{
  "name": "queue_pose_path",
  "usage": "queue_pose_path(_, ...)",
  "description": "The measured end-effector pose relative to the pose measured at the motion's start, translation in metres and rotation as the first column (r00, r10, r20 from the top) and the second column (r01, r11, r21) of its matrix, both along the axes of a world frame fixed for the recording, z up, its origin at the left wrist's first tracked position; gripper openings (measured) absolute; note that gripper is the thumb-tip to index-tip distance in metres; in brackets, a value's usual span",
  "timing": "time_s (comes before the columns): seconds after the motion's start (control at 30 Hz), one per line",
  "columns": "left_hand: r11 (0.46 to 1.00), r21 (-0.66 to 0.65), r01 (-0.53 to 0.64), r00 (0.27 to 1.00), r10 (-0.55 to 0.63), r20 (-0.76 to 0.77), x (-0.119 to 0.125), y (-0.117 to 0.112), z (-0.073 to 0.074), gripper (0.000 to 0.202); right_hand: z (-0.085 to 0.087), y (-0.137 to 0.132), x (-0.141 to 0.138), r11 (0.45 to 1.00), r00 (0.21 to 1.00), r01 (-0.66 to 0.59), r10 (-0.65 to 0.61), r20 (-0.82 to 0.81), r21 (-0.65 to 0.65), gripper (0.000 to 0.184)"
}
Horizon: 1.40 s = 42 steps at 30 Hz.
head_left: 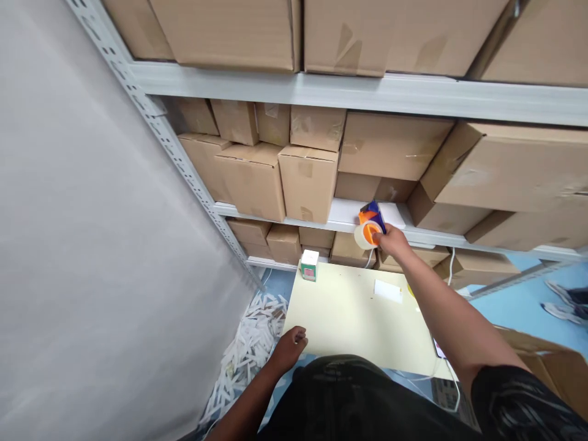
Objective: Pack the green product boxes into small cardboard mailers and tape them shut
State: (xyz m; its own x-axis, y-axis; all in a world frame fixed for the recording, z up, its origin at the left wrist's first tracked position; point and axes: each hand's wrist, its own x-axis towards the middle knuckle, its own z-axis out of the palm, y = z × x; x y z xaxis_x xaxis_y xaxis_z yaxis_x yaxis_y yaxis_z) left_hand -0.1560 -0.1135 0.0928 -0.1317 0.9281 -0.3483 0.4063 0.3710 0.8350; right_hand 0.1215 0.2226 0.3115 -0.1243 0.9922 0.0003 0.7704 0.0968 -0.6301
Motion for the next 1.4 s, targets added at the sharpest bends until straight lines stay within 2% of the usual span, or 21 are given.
queue_pose_path(0.07,0.998,0.004,0.056,0.998,-0.056,0.000,-0.002,0.010,0.001,0.033,-0.020,-0.042,0.022,0.999,0.999,0.048,-0.048,0.005,-0.010,0.026)
queue_pose_path(0.13,0.993,0.007,0.119,0.993,-0.118,-0.011,-0.001,0.020,0.002,0.032,-0.048,-0.083,0.045,0.997,0.996,0.073,-0.071,0.057,-0.030,0.028)
queue_pose_path(0.2,0.985,0.011,0.170,0.985,-0.169,-0.023,0.002,0.030,0.003,0.031,-0.082,-0.120,0.068,0.992,0.988,0.096,-0.085,0.132,-0.078,0.029)
queue_pose_path(0.27,0.979,0.008,0.205,0.978,-0.205,-0.031,0.007,0.036,0.003,0.030,-0.122,-0.152,0.090,0.976,0.969,0.114,-0.068,0.237,-0.184,0.029)
queue_pose_path(0.33,0.975,0.001,0.223,0.974,-0.223,-0.039,0.014,0.038,0.002,0.030,-0.161,-0.177,0.109,0.931,0.940,0.176,-0.063,0.335,-0.320,0.028)
queue_pose_path(0.4,0.973,-0.002,0.230,0.972,-0.230,-0.054,0.022,0.036,0.001,0.030,-0.194,-0.193,0.123,0.896,0.930,0.206,-0.054,0.363,-0.394,0.024)
queue_pose_path(0.47,0.975,-0.015,0.220,0.972,-0.220,-0.075,0.031,0.030,0.001,0.031,-0.218,-0.200,0.134,0.869,0.925,0.221,-0.044,0.377,-0.442,0.021)
queue_pose_path(0.6,0.985,-0.060,0.161,0.978,-0.168,-0.125,0.053,0.011,0.004,0.032,-0.246,-0.193,0.152,0.846,0.918,0.222,-0.014,0.396,-0.484,0.025)
queue_pose_path(0.8,0.996,-0.083,0.035,0.981,-0.050,-0.185,0.107,-0.021,0.006,0.029,-0.269,-0.172,0.182,0.832,0.916,0.142,0.095,0.391,-0.536,0.031)
queue_pose_path(0.93,0.997,-0.074,-0.032,0.986,0.020,-0.164,0.152,-0.032,0.006,0.026,-0.273,-0.163,0.201,0.817,0.915,0.065,0.180,0.361,-0.573,0.039)
queue_pose_path(1.0,0.997,-0.050,-0.056,0.986,0.048,-0.161,0.170,-0.035,0.007,0.026,-0.267,-0.160,0.210,0.811,0.912,0.033,0.215,0.351,-0.584,0.049)
queue_pose_path(1.07,0.996,-0.039,-0.085,0.983,0.077,-0.169,0.185,-0.038,0.009,0.027,-0.256,-0.157,0.217,0.828,0.908,0.005,0.231,0.349,-0.561,0.056)
queue_pose_path(1.17,0.988,-0.033,-0.152,0.975,0.145,-0.167,0.200,-0.046,0.015,0.028,-0.232,-0.155,0.218,0.885,0.912,-0.049,0.229,0.339,-0.463,0.056)
queue_pose_path(1.23,0.980,-0.010,-0.198,0.968,0.194,-0.161,0.206,-0.054,0.019,0.029,-0.218,-0.157,0.210,0.900,0.917,-0.120,0.262,0.300,-0.419,0.053)
queue_pose_path(1.3,0.970,0.020,-0.242,0.957,0.243,-0.158,0.210,-0.066,0.022,0.030,-0.208,-0.163,0.194,0.884,0.914,-0.219,0.334,0.231,-0.412,0.049)
queue_pose_path(1.4,0.946,0.056,-0.320,0.934,0.325,-0.151,0.213,-0.091,0.024,0.030,-0.203,-0.183,0.163,0.831,0.881,-0.381,0.459,0.113,-0.406,0.047)
